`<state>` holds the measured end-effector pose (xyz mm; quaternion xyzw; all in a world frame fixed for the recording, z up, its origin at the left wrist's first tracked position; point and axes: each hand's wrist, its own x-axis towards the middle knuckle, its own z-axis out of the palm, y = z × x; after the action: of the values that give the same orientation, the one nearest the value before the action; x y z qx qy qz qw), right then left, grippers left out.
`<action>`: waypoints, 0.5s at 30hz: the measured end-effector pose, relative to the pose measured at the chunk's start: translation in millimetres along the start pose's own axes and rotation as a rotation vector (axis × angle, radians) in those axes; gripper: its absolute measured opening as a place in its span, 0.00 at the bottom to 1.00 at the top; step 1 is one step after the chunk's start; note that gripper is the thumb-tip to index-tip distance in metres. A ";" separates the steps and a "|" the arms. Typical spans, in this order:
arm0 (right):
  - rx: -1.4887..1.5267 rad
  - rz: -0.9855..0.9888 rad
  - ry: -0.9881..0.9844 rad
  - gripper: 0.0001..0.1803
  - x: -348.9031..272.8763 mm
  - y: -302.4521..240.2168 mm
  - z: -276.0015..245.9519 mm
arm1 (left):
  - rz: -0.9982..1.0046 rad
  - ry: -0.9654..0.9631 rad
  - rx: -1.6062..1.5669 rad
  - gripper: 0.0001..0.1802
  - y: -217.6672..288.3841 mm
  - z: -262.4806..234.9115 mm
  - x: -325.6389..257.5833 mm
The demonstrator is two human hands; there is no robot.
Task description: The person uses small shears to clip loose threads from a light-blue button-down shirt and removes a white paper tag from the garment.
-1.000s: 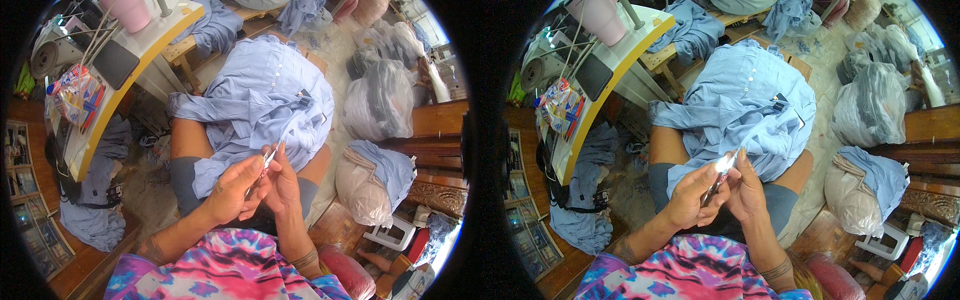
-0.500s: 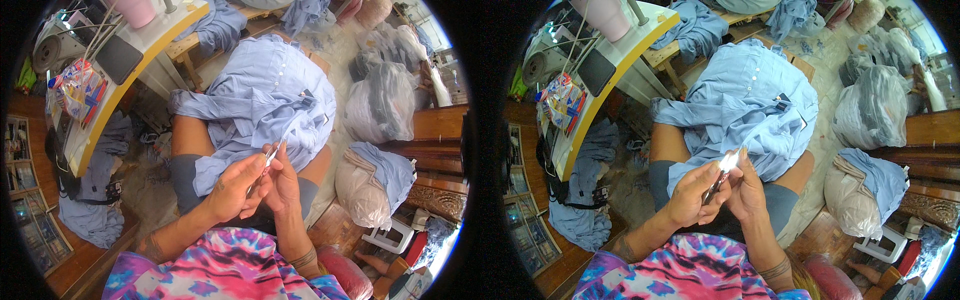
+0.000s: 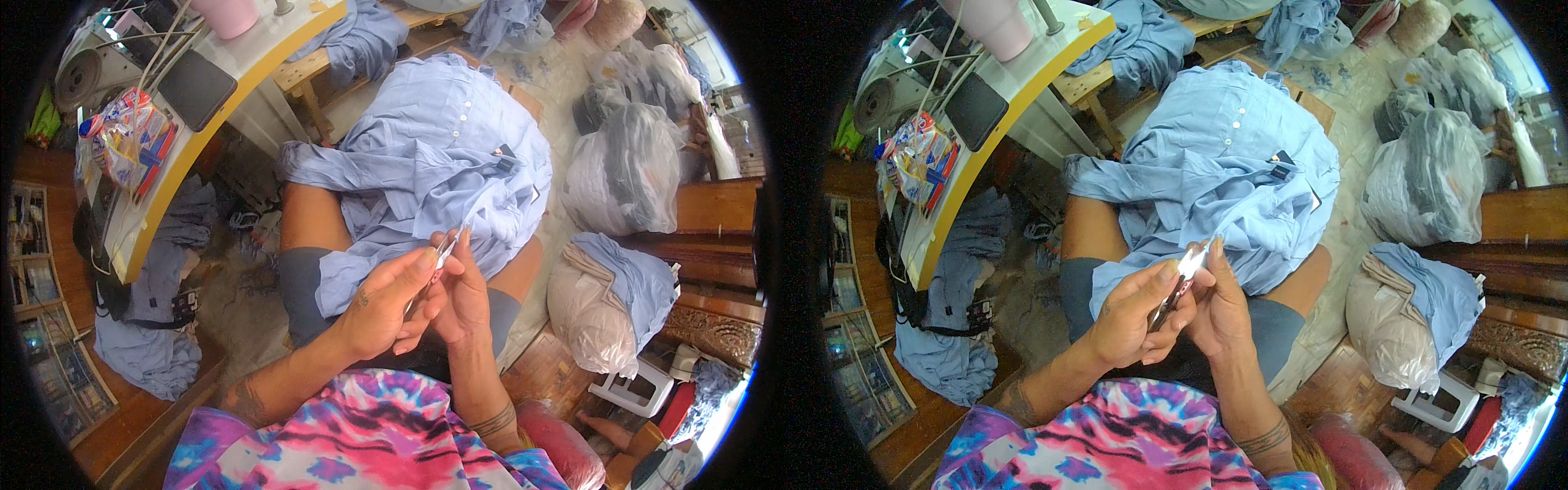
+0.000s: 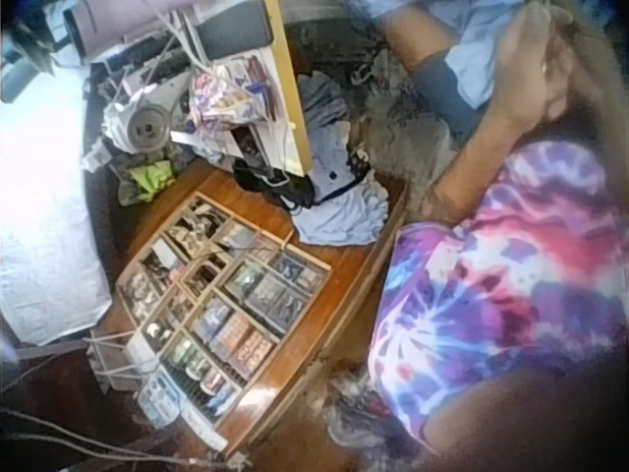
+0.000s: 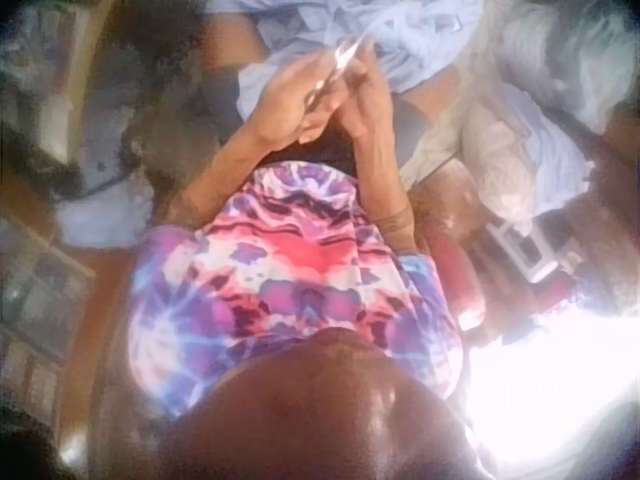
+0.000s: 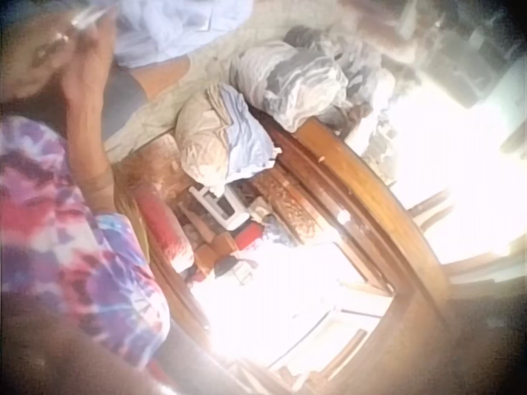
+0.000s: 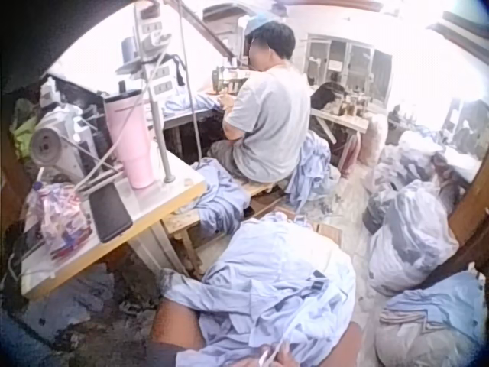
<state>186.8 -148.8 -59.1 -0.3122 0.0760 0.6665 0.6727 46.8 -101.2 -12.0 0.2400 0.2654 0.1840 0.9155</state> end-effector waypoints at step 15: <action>-0.050 -0.036 -0.014 0.17 5.1 4.7 -7.7 | -0.024 0.068 0.014 0.30 0.9 -2.0 -1.1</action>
<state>185.3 -148.9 -69.4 -0.3255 0.0488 0.6584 0.6769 44.6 -100.4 -12.5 0.2368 0.3004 0.1794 0.9064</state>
